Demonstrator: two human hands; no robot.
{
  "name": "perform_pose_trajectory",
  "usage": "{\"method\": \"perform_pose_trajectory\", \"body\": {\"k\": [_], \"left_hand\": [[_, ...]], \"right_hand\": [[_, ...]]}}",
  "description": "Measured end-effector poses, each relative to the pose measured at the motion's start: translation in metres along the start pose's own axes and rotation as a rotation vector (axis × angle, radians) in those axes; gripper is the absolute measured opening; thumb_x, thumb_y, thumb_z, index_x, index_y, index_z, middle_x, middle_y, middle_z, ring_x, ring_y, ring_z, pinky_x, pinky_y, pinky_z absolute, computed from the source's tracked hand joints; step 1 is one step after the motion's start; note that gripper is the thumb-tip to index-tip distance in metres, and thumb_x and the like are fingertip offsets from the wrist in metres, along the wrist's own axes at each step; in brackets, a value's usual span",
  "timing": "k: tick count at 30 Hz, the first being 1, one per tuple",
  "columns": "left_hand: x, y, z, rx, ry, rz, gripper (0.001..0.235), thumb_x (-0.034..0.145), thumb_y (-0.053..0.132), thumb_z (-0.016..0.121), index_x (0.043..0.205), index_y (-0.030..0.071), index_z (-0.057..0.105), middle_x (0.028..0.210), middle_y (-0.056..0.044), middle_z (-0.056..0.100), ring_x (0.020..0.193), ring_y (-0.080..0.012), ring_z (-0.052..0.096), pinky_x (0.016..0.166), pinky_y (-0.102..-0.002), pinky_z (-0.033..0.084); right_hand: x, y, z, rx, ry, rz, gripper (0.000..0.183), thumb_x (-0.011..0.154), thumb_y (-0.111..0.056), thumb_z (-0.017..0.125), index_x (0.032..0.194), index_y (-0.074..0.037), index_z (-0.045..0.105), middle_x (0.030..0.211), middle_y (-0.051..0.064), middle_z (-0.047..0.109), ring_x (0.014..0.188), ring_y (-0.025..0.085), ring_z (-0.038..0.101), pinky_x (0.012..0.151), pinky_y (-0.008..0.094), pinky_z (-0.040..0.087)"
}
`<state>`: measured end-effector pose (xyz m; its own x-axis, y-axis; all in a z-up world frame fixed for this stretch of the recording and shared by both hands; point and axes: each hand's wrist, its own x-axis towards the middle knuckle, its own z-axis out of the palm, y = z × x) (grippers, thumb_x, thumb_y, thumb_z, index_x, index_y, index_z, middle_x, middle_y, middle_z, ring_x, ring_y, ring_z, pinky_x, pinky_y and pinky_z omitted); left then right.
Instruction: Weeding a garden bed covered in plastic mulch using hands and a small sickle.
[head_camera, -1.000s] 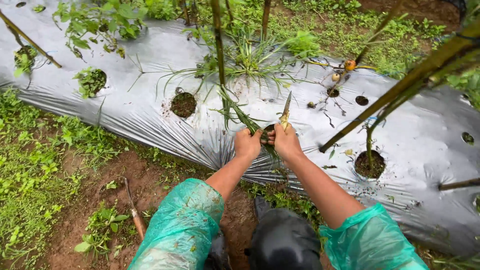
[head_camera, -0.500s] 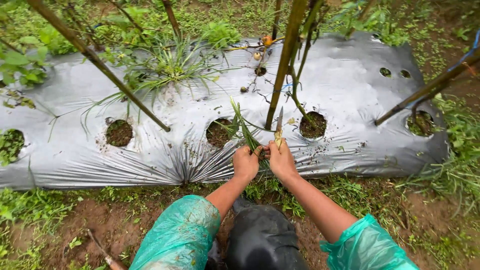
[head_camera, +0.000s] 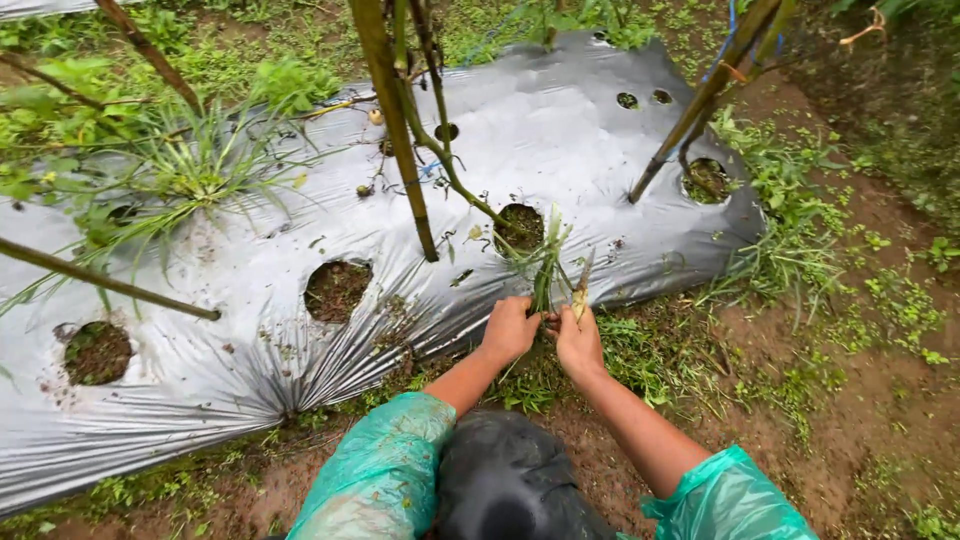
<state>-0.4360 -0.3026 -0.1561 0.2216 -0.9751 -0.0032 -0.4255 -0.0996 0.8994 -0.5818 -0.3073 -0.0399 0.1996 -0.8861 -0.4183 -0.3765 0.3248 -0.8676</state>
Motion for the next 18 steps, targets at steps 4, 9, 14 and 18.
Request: {"method": "perform_pose_trajectory", "body": {"k": [4, 9, 14, 18], "left_hand": [[0.002, 0.07, -0.014, 0.079, -0.366, -0.03, 0.047, 0.103, 0.014, 0.065, 0.134, -0.019, 0.054, 0.116, -0.04, 0.066, 0.109, -0.0501, 0.069, 0.079, -0.057, 0.062], [0.032, 0.083, -0.001, 0.38, -0.542, 0.05, 0.103, 0.084, 0.048, 0.082, 0.158, -0.005, 0.034, 0.148, -0.031, 0.055, 0.136, -0.0477, 0.055, 0.105, -0.062, 0.054], [0.053, 0.09, -0.006, 0.409, -0.474, 0.028, 0.067, 0.093, 0.037, 0.075, 0.145, 0.0, 0.056, 0.135, -0.027, 0.065, 0.123, -0.0446, 0.065, 0.097, -0.059, 0.06], [0.063, 0.055, -0.011, 0.429, -0.345, 0.017, 0.044, 0.096, 0.032, 0.07, 0.133, 0.01, 0.069, 0.125, -0.017, 0.073, 0.119, -0.0421, 0.069, 0.101, -0.065, 0.055]], "right_hand": [[0.006, 0.016, -0.02, -0.115, 0.114, 0.136, 0.065, 0.11, -0.047, 0.036, 0.158, -0.002, 0.026, 0.149, 0.024, 0.047, 0.137, 0.039, 0.05, 0.115, 0.059, 0.042], [0.038, 0.066, -0.04, -0.261, 0.468, 0.151, 0.074, 0.109, -0.052, 0.036, 0.157, 0.004, 0.026, 0.151, 0.025, 0.036, 0.137, 0.04, 0.04, 0.114, 0.057, 0.036], [0.032, 0.036, -0.033, -0.234, 0.442, 0.041, 0.071, 0.112, -0.045, 0.031, 0.155, 0.011, 0.021, 0.15, 0.032, 0.032, 0.14, 0.045, 0.036, 0.117, 0.06, 0.031], [0.008, -0.012, 0.0, -0.265, 0.258, -0.118, 0.061, 0.113, -0.036, 0.031, 0.151, 0.012, 0.03, 0.141, 0.034, 0.045, 0.138, 0.048, 0.044, 0.114, 0.064, 0.036]]}}
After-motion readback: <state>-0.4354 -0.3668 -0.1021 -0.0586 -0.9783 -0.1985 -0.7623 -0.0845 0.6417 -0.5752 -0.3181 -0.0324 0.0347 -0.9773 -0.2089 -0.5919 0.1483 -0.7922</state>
